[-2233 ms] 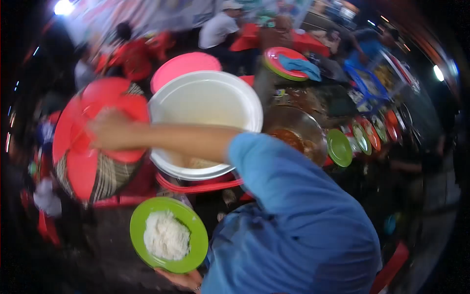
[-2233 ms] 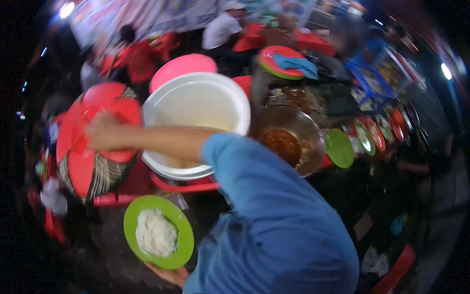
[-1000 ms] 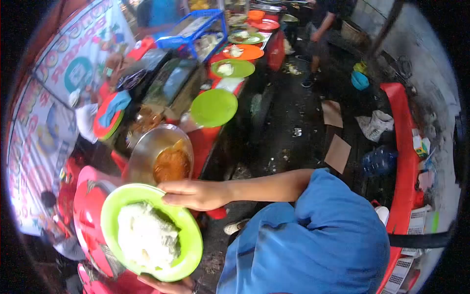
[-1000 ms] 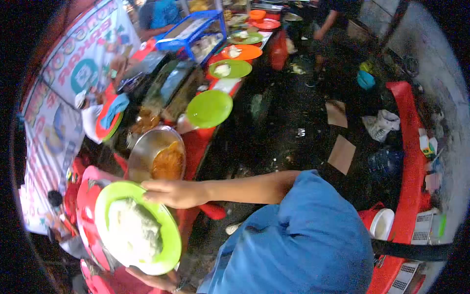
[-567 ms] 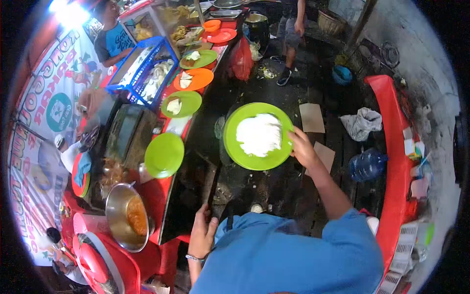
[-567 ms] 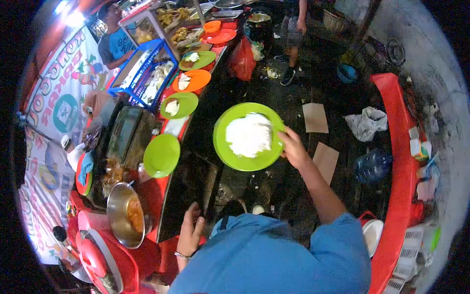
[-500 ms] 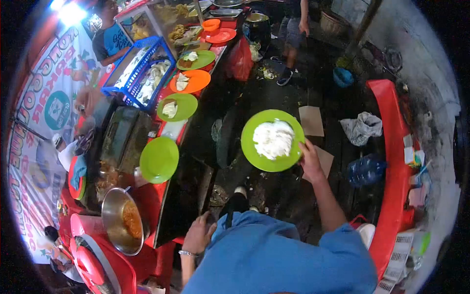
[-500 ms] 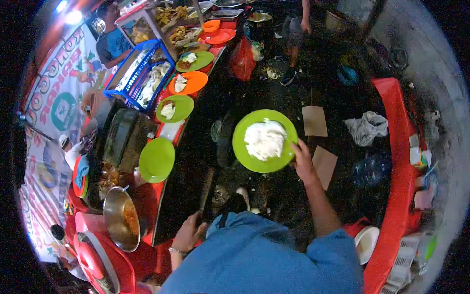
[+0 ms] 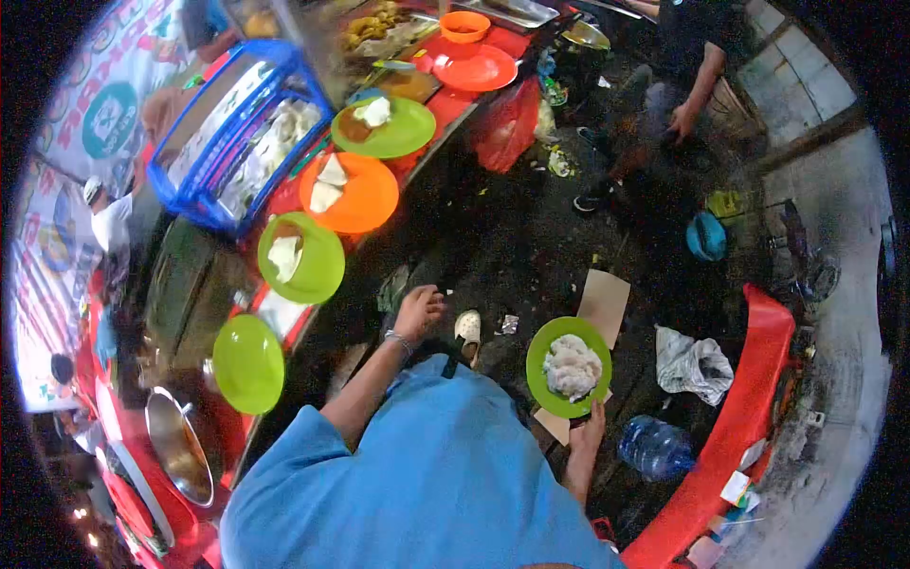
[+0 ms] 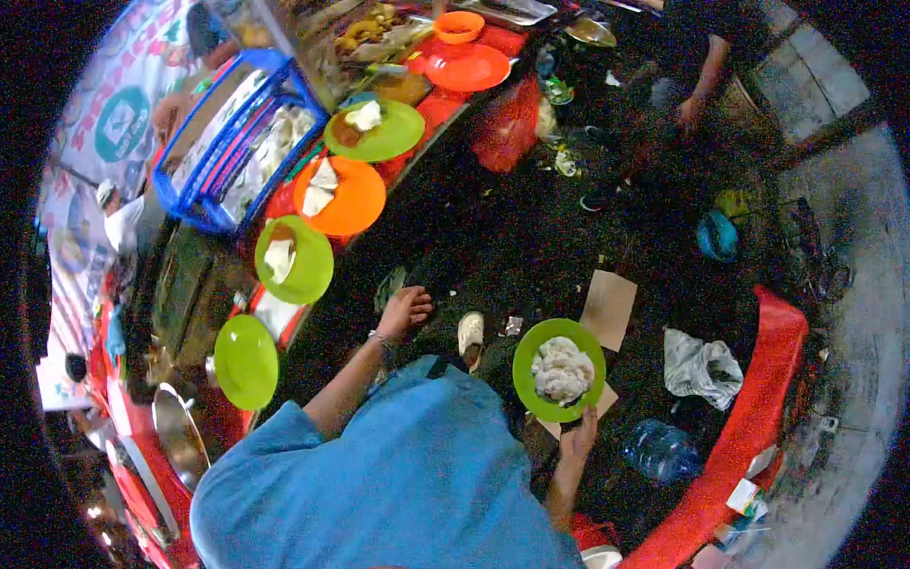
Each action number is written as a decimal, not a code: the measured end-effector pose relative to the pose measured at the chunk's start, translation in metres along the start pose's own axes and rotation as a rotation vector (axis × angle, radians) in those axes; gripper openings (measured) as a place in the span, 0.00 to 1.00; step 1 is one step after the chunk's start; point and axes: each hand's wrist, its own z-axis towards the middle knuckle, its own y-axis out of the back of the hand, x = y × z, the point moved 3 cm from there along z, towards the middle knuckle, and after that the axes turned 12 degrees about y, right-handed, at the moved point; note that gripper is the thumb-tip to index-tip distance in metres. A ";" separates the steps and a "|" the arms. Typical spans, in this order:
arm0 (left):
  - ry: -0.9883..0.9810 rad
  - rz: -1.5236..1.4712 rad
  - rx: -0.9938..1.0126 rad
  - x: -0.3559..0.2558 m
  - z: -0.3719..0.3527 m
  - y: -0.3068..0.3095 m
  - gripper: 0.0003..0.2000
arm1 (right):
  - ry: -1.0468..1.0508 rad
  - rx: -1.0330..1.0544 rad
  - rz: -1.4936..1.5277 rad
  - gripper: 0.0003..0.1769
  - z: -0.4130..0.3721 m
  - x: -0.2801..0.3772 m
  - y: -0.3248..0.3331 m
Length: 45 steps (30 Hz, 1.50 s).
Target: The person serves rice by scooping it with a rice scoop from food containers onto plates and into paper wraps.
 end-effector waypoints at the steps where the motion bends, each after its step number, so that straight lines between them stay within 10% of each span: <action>1: -0.071 0.189 -0.083 -0.014 0.026 -0.005 0.19 | 0.006 -0.020 0.017 0.24 0.014 0.011 -0.015; 11: -0.191 1.852 -0.049 -0.056 0.137 -0.055 0.21 | 0.226 -0.113 0.249 0.24 0.104 0.124 -0.075; 18: -0.274 1.433 0.234 -0.035 0.189 -0.142 0.19 | 0.350 -0.623 0.198 0.23 0.166 0.173 -0.012; 27: -0.337 1.669 0.463 0.011 0.337 -0.272 0.17 | 0.358 -0.419 0.346 0.26 0.341 0.182 0.095; 30: 0.088 1.729 0.245 -0.029 0.328 -0.351 0.18 | 0.234 -0.452 0.516 0.22 0.406 0.240 0.092; 33: 0.168 1.707 0.096 -0.047 0.334 -0.393 0.20 | 0.589 -0.178 -1.173 0.23 0.457 0.288 0.149; 34: 0.113 1.686 0.006 -0.052 0.330 -0.409 0.21 | 0.574 -0.179 -1.176 0.23 0.478 0.326 0.143; 36: 0.159 1.275 -0.042 -0.065 0.306 -0.454 0.21 | 0.168 -0.289 0.088 0.23 0.526 0.385 0.125; 38: 0.156 0.808 -0.144 -0.093 0.261 -0.502 0.19 | 0.397 -0.192 -0.765 0.20 0.559 0.455 0.097; 39: 0.022 1.100 -0.064 -0.081 0.266 -0.485 0.20 | 0.147 -0.321 -0.050 0.19 0.580 0.472 0.077; 41: -0.380 1.672 -0.018 -0.054 0.277 -0.450 0.21 | 0.107 -0.136 0.102 0.19 0.637 0.503 0.054; 43: -0.027 1.488 -0.100 -0.041 0.258 -0.467 0.21 | 0.061 -0.426 -0.106 0.19 0.675 0.546 -0.004; 45: 0.146 1.321 -0.196 -0.025 0.256 -0.482 0.21 | 0.271 -0.088 -0.292 0.21 0.743 0.528 0.018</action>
